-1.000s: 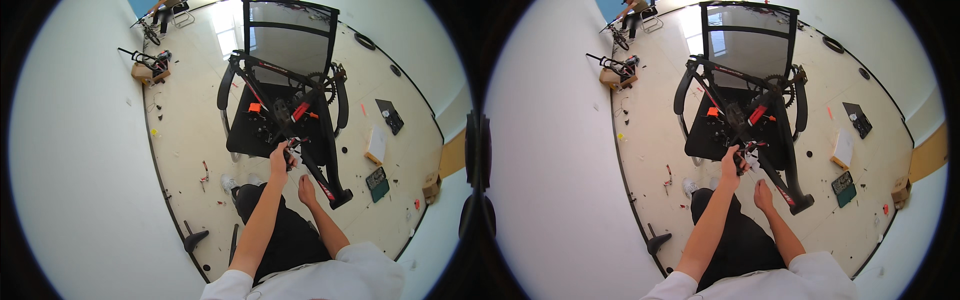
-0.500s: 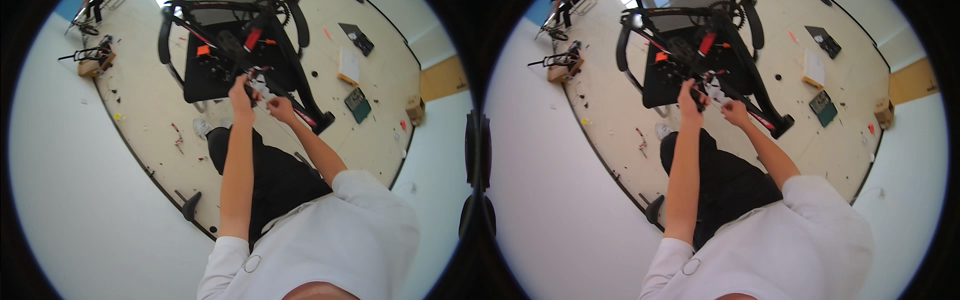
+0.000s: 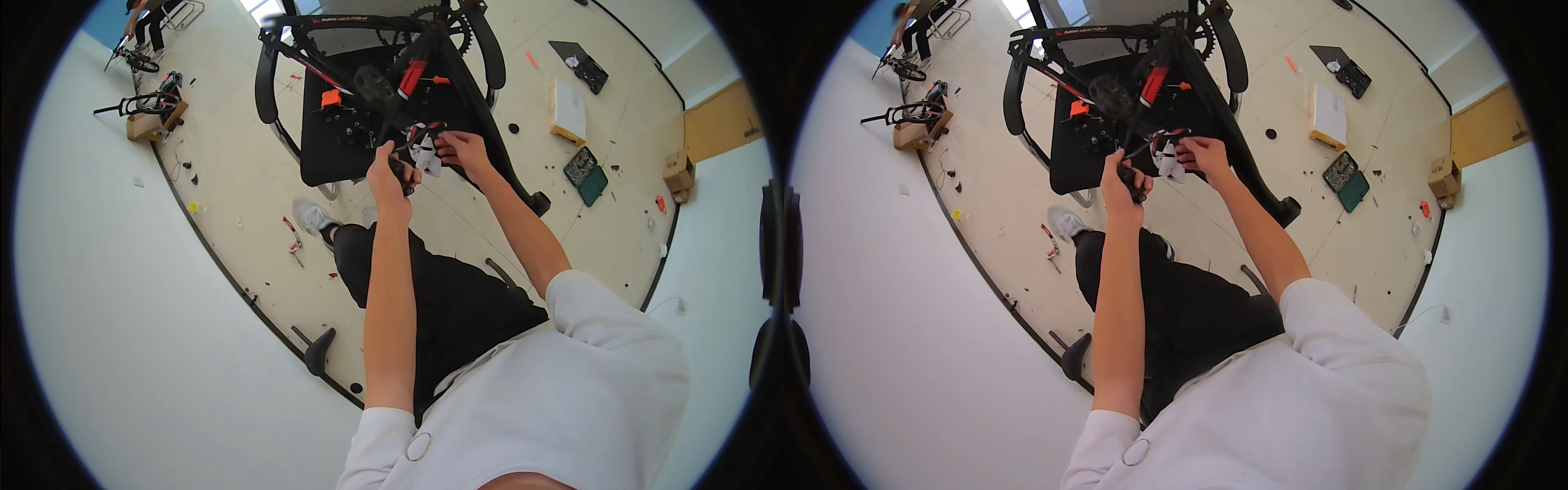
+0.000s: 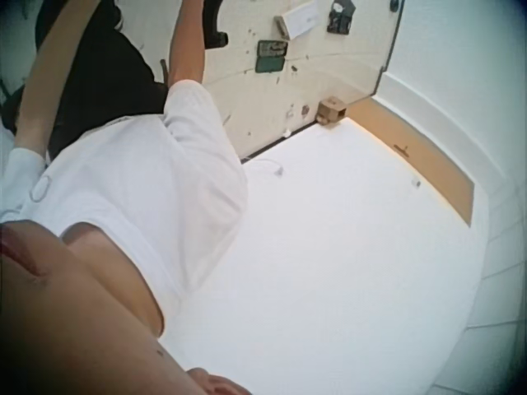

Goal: The person assembles a bicycle frame by attaching and tightening components using a screwdriver and pliers. They repeatedly adjust and secure parts on the frame, which is positioned on an office chair, while tools and parts are scattered on the floor.

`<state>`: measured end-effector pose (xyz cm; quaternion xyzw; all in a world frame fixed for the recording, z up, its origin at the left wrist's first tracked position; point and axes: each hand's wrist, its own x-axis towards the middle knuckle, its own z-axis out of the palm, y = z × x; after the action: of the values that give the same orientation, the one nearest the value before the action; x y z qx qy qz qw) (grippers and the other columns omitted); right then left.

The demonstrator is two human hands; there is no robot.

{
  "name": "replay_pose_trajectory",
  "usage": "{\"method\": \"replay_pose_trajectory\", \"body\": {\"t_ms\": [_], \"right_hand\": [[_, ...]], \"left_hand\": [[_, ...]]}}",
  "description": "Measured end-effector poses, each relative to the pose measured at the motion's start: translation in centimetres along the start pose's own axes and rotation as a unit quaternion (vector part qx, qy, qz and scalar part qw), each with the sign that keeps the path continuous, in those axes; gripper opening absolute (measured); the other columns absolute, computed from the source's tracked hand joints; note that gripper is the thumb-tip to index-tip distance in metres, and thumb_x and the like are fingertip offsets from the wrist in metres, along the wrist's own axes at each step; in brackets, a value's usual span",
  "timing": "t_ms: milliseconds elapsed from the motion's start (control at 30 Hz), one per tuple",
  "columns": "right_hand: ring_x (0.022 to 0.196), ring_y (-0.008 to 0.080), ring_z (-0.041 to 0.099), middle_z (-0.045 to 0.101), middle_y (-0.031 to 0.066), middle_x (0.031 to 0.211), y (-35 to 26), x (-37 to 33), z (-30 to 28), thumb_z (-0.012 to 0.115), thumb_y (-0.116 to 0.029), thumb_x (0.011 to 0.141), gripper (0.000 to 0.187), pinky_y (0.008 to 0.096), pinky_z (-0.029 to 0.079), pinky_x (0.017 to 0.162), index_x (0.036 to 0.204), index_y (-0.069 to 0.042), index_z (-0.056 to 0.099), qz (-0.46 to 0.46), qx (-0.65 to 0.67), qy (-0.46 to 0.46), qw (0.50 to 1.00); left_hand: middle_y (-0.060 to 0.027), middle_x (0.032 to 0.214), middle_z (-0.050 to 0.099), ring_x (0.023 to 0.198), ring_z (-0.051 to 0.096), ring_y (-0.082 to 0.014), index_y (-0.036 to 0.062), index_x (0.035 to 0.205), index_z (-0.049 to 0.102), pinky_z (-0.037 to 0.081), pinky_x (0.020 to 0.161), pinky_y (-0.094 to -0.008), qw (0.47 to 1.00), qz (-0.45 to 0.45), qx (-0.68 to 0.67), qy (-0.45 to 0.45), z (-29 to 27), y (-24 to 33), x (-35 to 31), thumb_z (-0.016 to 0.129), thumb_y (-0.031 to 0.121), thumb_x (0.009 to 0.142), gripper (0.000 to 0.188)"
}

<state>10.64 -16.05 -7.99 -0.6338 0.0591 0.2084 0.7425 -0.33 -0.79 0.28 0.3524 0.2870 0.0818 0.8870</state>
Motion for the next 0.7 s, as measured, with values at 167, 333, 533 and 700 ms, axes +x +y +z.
{"method": "replay_pose_trajectory", "body": {"t_ms": [167, 333, 533, 700], "right_hand": [[0.082, 0.0138, 0.066, 0.07, 0.0093, 0.101, -2.7, -1.2, -0.4, 0.055, -0.014, 0.096, 0.027, 0.028, 0.055, 0.069, 0.118, 0.0, 0.063, 0.014, 0.112, -0.105, 0.988], [0.078, 0.0126, 0.066, 0.071, 0.0087, 0.099, -3.8, -2.3, 0.3, 0.057, -0.014, 0.095, 0.026, 0.0257, 0.055, 0.066, 0.115, 0.001, 0.064, -0.026, 0.074, -0.107, 0.991], [0.076, 0.0114, 0.064, 0.071, 0.0078, 0.095, -4.3, -1.8, 0.8, 0.059, -0.015, 0.095, 0.025, 0.0252, 0.054, 0.065, 0.113, 0.001, 0.066, -0.031, 0.052, -0.083, 0.995], [0.074, 0.012, 0.064, 0.07, 0.0075, 0.092, -3.6, -1.9, 0.0, 0.06, -0.015, 0.094, 0.022, 0.0252, 0.053, 0.064, 0.109, 0.0, 0.068, -0.027, 0.026, -0.063, 0.997]], "left_hand": [[-0.0041, 0.051, 0.04, 0.043, 0.047, -0.0215, 0.0095, 0.077, 0.044, 0.033, 0.046, -0.0323, 1.0, -0.001, -0.013, -0.006, 0.4, -0.4, 0.0, 0.061, 0.038, 0.086, 0.034], [-0.0042, 0.051, 0.04, 0.044, 0.047, -0.0213, 0.0093, 0.08, 0.044, 0.033, 0.046, -0.0316, 1.0, -0.001, -0.011, -0.011, 0.0, -0.8, -0.2, 0.059, 0.038, 0.087, 0.033], [-0.0029, 0.051, 0.036, 0.046, 0.04, -0.0178, 0.0102, 0.079, 0.044, 0.033, 0.047, -0.0317, 1.0, 0.002, -0.02, 0.002, 0.8, 0.0, 0.0, 0.061, 0.036, 0.086, 0.032], [-0.0036, 0.051, 0.038, 0.045, 0.044, -0.0202, 0.0102, 0.077, 0.043, 0.033, 0.047, -0.0319, 0.999, 0.003, -0.033, -0.006, 0.6, -0.4, -0.1, 0.06, 0.037, 0.087, 0.033]]}}
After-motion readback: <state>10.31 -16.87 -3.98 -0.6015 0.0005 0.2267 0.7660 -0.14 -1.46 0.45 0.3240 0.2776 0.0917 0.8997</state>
